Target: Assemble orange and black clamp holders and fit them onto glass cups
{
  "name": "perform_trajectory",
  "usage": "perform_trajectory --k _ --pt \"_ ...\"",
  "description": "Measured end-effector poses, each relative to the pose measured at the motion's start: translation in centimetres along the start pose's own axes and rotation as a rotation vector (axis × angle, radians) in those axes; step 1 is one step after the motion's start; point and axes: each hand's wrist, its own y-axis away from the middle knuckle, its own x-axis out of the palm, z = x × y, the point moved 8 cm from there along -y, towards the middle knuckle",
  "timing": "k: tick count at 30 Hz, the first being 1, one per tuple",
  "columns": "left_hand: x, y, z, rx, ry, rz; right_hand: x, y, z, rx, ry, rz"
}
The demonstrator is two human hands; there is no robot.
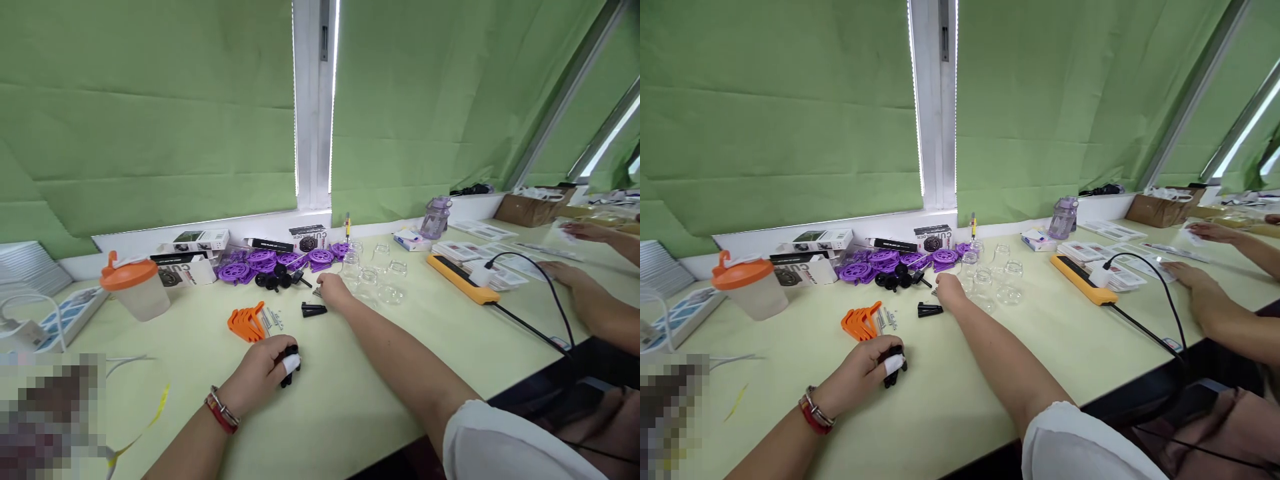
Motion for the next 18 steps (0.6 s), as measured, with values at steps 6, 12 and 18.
perform_trajectory --k 6,12,18 --pt "0.1 -0.1 -0.3 0.021 -0.043 0.003 0.6 -0.3 0.3 0.012 0.086 0.066" --pt "0.0 -0.1 -0.4 0.022 -0.050 0.004 0.0 -0.1 1.1 -0.030 0.085 0.044" --pt "0.1 -0.1 -0.7 0.038 -0.042 0.014 -2.8 2.7 2.8 -0.210 -0.161 -0.080"
